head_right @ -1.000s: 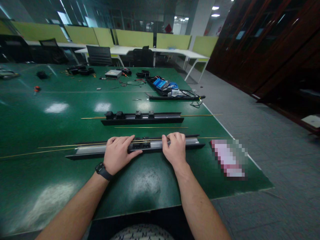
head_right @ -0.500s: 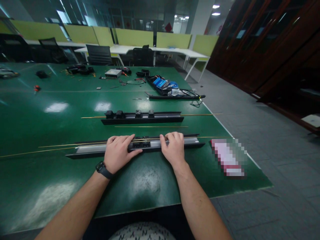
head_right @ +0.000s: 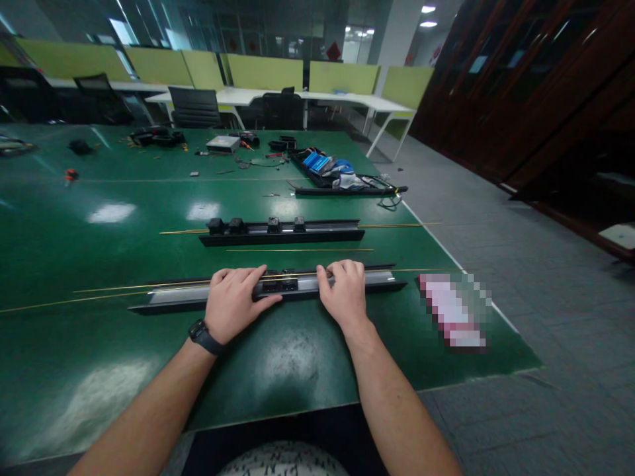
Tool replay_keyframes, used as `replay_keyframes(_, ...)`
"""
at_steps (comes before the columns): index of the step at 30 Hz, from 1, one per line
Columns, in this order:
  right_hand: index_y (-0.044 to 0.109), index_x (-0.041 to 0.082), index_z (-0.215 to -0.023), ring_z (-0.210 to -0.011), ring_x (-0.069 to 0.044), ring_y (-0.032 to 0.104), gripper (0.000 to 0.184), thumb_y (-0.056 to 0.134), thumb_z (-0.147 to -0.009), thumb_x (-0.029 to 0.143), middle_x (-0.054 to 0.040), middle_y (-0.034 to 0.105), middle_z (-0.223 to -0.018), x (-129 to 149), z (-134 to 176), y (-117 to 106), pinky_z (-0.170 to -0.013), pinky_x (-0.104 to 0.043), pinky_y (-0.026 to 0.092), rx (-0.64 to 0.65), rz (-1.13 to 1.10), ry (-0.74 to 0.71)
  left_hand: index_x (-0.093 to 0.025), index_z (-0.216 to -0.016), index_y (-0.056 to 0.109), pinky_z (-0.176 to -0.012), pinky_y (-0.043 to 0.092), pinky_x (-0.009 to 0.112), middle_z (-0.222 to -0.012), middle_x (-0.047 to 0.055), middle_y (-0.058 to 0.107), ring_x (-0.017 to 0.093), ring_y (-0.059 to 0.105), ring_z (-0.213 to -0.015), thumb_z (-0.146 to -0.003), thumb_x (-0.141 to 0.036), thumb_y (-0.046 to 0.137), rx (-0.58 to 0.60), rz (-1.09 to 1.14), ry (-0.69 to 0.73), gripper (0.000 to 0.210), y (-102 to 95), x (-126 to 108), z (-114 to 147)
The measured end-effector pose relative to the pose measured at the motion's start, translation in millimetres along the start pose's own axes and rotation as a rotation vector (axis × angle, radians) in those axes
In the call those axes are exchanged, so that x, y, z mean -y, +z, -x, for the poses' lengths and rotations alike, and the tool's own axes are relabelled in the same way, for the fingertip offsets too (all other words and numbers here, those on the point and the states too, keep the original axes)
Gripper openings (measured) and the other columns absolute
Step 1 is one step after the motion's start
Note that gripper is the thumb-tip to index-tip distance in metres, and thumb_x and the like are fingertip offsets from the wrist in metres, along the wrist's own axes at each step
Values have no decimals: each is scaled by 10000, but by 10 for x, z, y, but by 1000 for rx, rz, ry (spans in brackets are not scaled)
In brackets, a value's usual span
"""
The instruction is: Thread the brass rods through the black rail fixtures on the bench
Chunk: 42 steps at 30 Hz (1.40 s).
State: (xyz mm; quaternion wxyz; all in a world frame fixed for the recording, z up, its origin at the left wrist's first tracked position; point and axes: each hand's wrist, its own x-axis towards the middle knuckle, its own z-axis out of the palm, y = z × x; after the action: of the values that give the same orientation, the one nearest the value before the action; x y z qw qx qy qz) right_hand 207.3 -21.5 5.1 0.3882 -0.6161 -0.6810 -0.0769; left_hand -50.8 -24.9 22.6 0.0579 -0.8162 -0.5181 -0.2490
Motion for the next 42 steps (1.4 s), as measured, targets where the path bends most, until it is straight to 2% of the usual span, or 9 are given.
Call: replay_keyframes(42, 623, 223, -760, -916, -248, 523, 295, 584, -980, 415, -75, 629, -859, -70, -16, -6, -881, -424, 424, -21, 8, 3, -220, -1324, 638, -1010, 369, 500, -1222, 145, 739, 327, 659, -1133, -872, -659, 671, 31, 15, -21, 630, -15, 0, -1)
